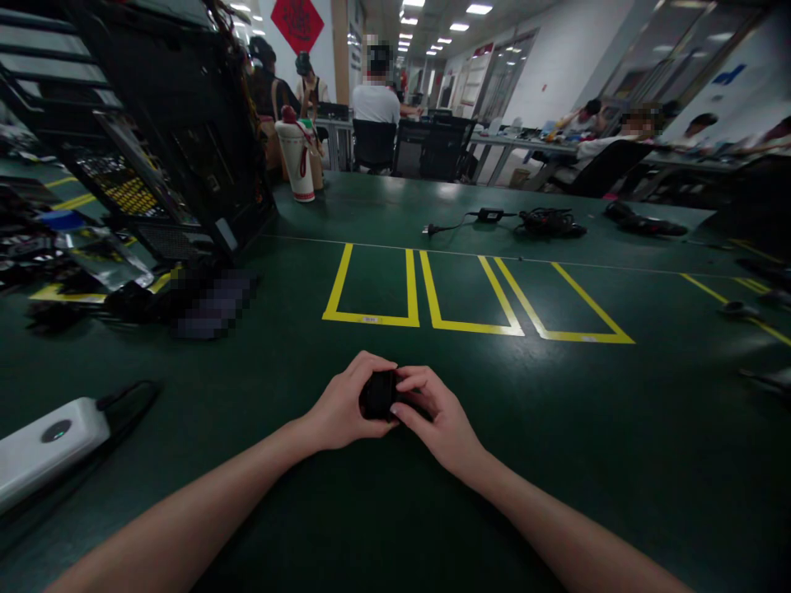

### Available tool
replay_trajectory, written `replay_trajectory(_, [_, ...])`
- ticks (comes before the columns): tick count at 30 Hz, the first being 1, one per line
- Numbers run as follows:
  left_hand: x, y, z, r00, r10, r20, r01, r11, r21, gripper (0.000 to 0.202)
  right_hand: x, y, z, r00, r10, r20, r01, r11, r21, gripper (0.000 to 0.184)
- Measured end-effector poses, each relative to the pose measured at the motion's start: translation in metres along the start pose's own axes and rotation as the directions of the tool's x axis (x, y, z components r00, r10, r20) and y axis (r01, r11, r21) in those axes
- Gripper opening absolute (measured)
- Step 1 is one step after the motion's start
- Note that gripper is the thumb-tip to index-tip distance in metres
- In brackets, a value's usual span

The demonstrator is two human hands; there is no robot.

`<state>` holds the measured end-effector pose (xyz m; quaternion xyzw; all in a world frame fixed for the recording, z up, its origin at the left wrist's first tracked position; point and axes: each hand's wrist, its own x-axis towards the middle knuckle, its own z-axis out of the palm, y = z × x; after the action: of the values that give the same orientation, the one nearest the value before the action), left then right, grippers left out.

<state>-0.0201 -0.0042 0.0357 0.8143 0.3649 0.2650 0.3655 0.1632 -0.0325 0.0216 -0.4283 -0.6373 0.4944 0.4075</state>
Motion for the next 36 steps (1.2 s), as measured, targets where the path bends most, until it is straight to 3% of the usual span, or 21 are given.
replay_trajectory(4, [0.0005, -0.0012, 0.0009, 1.0, -0.003, 0.005, 0.003, 1.0, -0.01, 0.056, 0.0006, -0.0002, -0.0015, 0.999, 0.032, 0.026, -0.031, 0.999, -0.03, 0.032])
replay_trajectory(12, [0.0014, 0.0029, -0.0007, 0.999, -0.037, 0.024, 0.037, 0.999, -0.008, 0.056, -0.0016, 0.0008, -0.001, 1.0, -0.01, 0.015, 0.01, 1.0, -0.022, 0.019])
replay_trajectory(18, [0.0009, -0.0018, 0.0016, 1.0, -0.021, 0.013, 0.022, 1.0, -0.02, 0.054, 0.0021, -0.0021, -0.0038, 0.997, 0.059, 0.05, -0.058, 0.998, -0.022, 0.032])
replay_trajectory(22, [0.0008, -0.0063, 0.0042, 1.0, 0.007, -0.026, -0.007, 1.0, -0.009, 0.057, 0.0014, 0.0027, -0.0052, 0.997, 0.013, 0.079, -0.015, 0.999, 0.033, 0.033])
replay_trajectory(27, [0.001, -0.0014, 0.0013, 1.0, -0.019, 0.013, 0.019, 1.0, 0.002, 0.056, 0.0002, 0.0047, -0.0032, 0.998, -0.049, 0.038, 0.048, 0.998, 0.034, 0.012])
replay_trajectory(32, [-0.0003, -0.0002, 0.0015, 1.0, -0.018, 0.005, 0.018, 1.0, -0.001, 0.055, 0.0005, 0.0035, -0.0016, 0.998, 0.07, 0.011, -0.07, 0.996, 0.049, 0.034])
replay_trajectory(36, [-0.0022, -0.0006, 0.0025, 1.0, -0.021, 0.003, 0.021, 1.0, -0.005, 0.054, 0.0003, 0.0059, -0.0012, 0.995, 0.064, 0.08, -0.072, 0.993, 0.091, 0.028])
